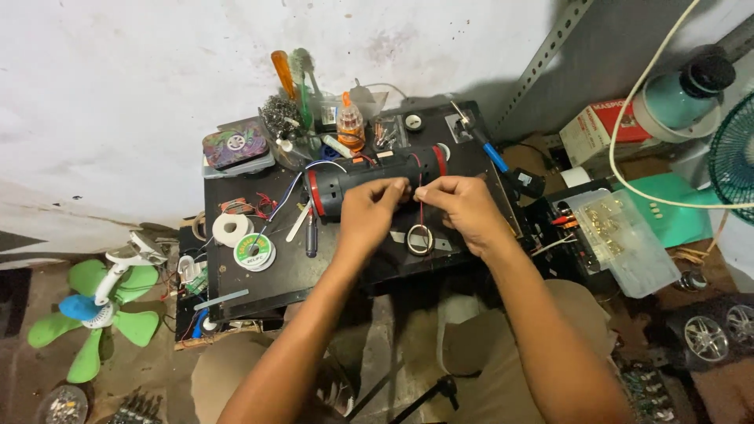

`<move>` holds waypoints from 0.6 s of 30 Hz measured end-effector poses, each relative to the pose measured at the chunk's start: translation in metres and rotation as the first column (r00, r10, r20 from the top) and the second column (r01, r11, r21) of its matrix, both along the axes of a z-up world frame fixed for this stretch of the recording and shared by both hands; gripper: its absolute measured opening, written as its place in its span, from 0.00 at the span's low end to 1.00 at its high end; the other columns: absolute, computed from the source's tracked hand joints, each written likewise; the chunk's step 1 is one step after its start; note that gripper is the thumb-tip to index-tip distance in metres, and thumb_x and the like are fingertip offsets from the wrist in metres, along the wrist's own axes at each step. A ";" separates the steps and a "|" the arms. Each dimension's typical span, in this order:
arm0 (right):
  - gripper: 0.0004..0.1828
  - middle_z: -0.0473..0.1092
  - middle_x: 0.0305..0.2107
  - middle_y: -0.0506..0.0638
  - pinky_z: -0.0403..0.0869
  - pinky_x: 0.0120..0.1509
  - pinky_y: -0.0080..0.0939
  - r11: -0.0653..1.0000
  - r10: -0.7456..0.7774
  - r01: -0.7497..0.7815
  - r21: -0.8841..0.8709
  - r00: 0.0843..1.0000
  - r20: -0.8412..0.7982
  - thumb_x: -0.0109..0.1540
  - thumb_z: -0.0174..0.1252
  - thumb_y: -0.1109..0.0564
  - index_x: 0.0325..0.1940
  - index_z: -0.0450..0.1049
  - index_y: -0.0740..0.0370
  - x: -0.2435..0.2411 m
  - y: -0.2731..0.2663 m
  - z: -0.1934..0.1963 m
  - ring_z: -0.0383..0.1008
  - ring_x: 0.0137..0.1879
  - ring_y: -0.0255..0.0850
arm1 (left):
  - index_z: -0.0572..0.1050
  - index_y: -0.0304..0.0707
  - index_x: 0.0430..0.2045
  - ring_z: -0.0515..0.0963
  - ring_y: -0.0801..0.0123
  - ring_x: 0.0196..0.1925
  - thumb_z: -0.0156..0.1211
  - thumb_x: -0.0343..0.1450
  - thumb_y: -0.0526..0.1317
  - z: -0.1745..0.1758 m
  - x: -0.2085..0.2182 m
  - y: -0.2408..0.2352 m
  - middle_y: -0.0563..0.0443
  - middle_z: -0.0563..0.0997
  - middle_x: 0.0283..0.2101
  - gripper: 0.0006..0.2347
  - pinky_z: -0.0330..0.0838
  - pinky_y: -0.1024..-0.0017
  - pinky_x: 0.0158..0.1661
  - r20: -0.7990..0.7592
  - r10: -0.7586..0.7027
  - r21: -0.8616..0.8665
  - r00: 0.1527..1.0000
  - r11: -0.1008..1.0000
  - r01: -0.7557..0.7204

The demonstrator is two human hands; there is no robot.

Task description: The person strips the ends of two red wires, twists them together, and wraps the joint with electrical tape. The person then wraps additional tape around the individual wire ends to insulate them.

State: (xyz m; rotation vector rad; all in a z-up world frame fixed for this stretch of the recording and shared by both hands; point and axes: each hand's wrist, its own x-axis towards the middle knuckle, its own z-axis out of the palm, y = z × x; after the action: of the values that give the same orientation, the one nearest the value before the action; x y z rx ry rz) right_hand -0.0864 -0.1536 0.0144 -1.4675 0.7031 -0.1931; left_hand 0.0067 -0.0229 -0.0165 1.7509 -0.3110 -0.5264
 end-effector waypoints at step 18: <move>0.07 0.64 0.15 0.47 0.58 0.24 0.29 0.988 0.032 -0.048 -0.146 0.994 -0.108 0.56 0.65 0.59 0.35 0.84 0.65 -0.013 -0.001 0.006 0.60 0.23 0.29 | 0.84 0.29 0.36 0.87 0.62 0.35 0.63 0.70 0.44 -0.011 0.007 -0.037 0.38 0.86 0.33 0.13 0.82 0.72 0.38 -0.307 0.018 -0.149 0.952 0.987 -0.067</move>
State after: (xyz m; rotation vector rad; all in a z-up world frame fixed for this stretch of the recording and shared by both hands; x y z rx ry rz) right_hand -0.0993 -0.1545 0.0204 -1.6423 0.7568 -0.1398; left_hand 0.0136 -0.0603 -0.0276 1.4932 -0.0930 -0.7114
